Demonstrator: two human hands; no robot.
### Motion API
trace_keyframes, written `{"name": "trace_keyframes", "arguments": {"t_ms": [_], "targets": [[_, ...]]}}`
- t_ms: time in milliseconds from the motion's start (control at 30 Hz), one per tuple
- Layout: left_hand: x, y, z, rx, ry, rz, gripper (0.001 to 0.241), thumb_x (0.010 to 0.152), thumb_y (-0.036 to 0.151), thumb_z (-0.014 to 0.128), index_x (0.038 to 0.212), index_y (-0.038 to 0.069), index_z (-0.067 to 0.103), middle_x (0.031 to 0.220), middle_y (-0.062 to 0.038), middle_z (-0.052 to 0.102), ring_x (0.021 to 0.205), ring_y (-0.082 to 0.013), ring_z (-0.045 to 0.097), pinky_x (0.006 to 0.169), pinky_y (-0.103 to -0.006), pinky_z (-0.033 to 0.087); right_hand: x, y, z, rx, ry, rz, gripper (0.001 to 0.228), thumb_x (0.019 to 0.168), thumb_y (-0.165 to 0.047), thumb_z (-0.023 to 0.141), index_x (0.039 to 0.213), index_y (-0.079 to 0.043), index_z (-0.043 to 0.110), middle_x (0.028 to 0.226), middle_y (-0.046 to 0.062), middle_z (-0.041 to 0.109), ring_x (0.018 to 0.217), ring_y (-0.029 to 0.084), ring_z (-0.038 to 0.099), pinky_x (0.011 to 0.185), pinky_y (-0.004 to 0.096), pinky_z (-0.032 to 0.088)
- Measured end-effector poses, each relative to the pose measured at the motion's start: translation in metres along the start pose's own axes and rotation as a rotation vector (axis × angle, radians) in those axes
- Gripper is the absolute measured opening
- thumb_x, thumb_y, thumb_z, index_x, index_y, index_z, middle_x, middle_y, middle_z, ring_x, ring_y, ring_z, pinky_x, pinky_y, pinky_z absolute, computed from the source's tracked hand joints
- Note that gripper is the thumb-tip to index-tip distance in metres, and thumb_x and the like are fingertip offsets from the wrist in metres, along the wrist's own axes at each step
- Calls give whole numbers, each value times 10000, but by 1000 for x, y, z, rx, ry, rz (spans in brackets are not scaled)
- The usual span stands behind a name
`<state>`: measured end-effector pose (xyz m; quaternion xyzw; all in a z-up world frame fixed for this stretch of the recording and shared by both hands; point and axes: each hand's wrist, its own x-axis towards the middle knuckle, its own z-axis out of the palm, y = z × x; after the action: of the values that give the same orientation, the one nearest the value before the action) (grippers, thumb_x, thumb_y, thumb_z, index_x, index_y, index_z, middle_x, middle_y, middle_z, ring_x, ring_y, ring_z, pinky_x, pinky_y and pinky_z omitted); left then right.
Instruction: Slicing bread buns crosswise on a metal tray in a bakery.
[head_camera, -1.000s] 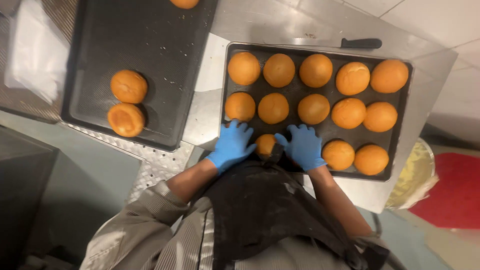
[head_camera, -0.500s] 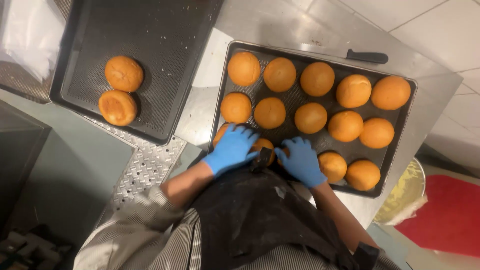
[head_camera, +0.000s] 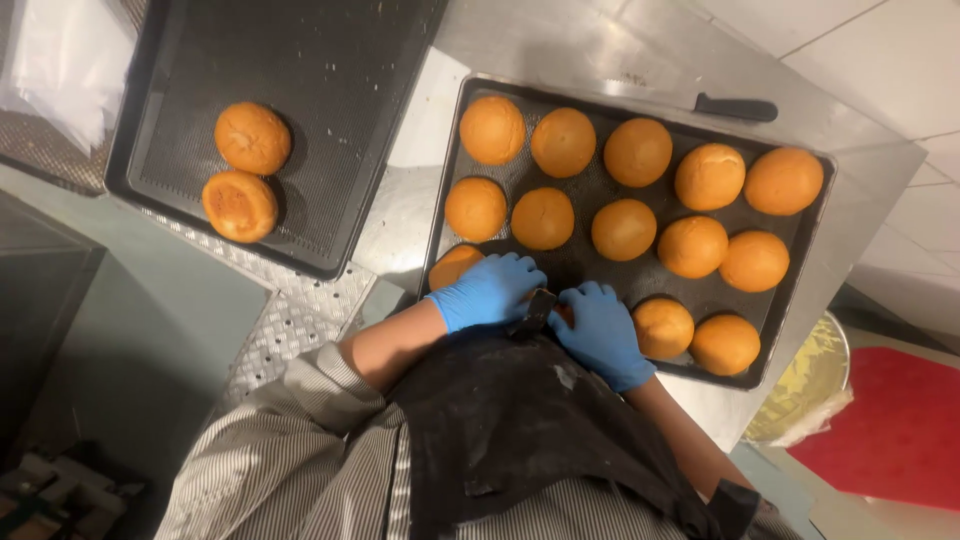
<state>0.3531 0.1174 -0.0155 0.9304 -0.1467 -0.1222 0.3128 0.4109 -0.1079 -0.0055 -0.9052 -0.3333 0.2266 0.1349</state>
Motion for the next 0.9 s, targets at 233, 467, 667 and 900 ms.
{"name": "trace_keyframes", "arguments": {"t_ms": [233,467,667,900], "targets": [[49,-37,-45,242,275,-305,493,888,537,687,1196,152,673,1112,-133,636,1081,-339,587,930,-556,458,82,14,-42,-148,456,-161,371,934,-411,721,1124,-95,674,1139,152,635,1083,392,584,908,561,474],[66,-33,-54,216,-88,-509,612,876,706,591,1328,295,617,1293,-142,562,1248,-375,474,944,-707,379,106,28,-42,-185,210,157,407,873,-526,708,943,-125,727,1090,161,629,1024,414,575,734,568,485],[54,-9,-33,239,104,-464,711,860,673,646,1394,205,609,1185,-119,609,1140,-337,543,884,-577,458,73,11,5,-260,305,-19,364,828,-402,730,954,-70,650,1013,143,628,970,361,613,721,536,491],[82,-20,-27,222,17,-442,617,904,632,650,1280,143,620,1204,-119,618,1158,-325,562,941,-526,462,117,37,-41,254,371,-108,171,927,-210,639,970,-44,625,976,196,620,956,428,600,842,522,501]]}}
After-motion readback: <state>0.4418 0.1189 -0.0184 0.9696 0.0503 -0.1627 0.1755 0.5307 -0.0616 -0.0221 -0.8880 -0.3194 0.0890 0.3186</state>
